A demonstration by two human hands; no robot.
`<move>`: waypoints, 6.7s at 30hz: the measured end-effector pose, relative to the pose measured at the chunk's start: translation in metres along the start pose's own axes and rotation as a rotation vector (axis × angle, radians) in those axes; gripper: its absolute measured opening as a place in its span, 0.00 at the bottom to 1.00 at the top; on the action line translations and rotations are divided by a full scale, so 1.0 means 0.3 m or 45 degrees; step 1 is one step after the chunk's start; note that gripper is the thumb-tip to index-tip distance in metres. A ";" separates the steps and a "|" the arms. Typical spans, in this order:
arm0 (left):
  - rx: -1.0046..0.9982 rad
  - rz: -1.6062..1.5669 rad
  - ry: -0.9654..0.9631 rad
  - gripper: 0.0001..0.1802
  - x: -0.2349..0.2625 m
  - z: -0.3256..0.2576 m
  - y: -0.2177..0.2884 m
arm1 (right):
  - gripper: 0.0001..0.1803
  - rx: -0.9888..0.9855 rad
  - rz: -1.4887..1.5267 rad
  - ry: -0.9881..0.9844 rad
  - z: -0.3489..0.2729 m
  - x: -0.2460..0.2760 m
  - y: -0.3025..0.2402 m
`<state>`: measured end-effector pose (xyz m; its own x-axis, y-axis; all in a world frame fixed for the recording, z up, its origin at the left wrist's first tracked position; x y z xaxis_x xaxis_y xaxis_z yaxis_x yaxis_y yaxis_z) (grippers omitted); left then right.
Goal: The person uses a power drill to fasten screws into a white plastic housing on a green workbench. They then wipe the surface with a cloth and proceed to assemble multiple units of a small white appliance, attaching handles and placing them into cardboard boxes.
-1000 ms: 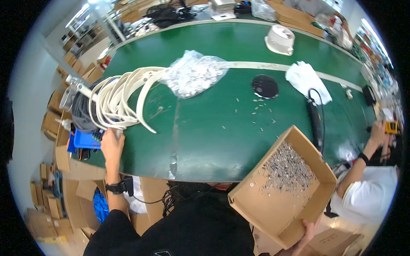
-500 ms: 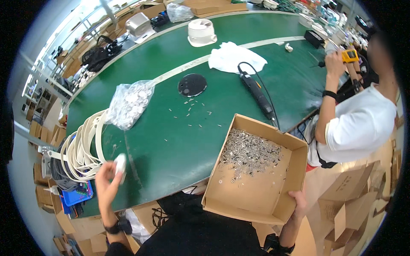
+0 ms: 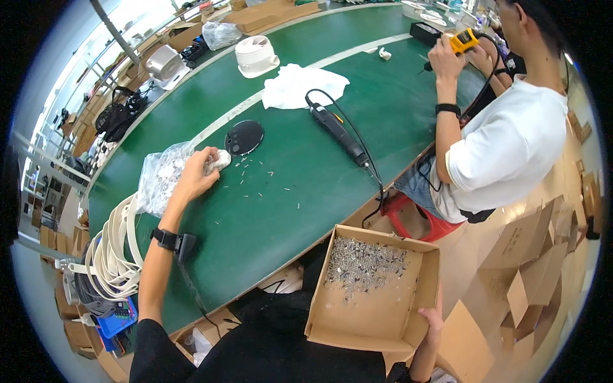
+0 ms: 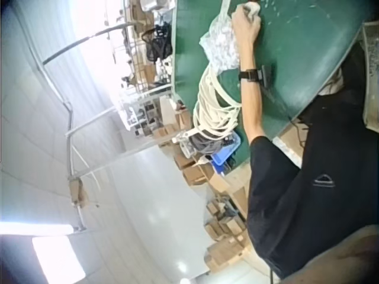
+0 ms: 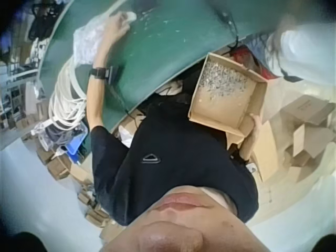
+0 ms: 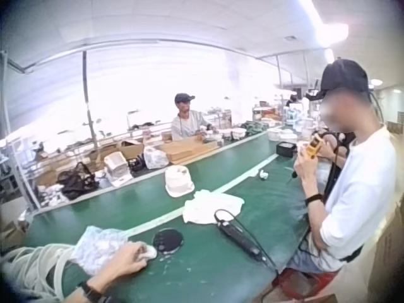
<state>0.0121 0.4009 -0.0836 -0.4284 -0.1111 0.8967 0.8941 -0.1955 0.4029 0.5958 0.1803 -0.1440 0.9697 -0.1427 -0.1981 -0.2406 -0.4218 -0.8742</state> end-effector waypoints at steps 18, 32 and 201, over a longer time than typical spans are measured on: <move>-0.380 0.129 -0.202 0.26 -0.072 0.444 -0.045 | 0.53 -0.058 0.082 0.000 0.106 0.115 0.049; 0.106 0.052 -0.162 0.28 0.105 0.171 -0.186 | 0.53 -0.188 0.064 0.133 -0.018 0.180 0.162; -0.327 -0.753 -0.006 0.22 -0.113 0.043 0.539 | 0.52 0.184 -0.087 -0.113 0.003 -0.018 -0.285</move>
<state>0.1728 0.3858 -0.0466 -0.8381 0.0910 0.5378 0.4473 -0.4497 0.7731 0.6110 0.2179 -0.0686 0.9850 -0.0356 -0.1687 -0.1716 -0.2939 -0.9403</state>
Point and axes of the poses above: each hand's wrist, its own z-axis towards the middle knuckle, its own x-axis out of the back of the hand, y = z × x, the point moved 1 cm from there along z, towards the middle knuckle, and after that the axes turned 7 degrees about -y, right-handed, at the moved point
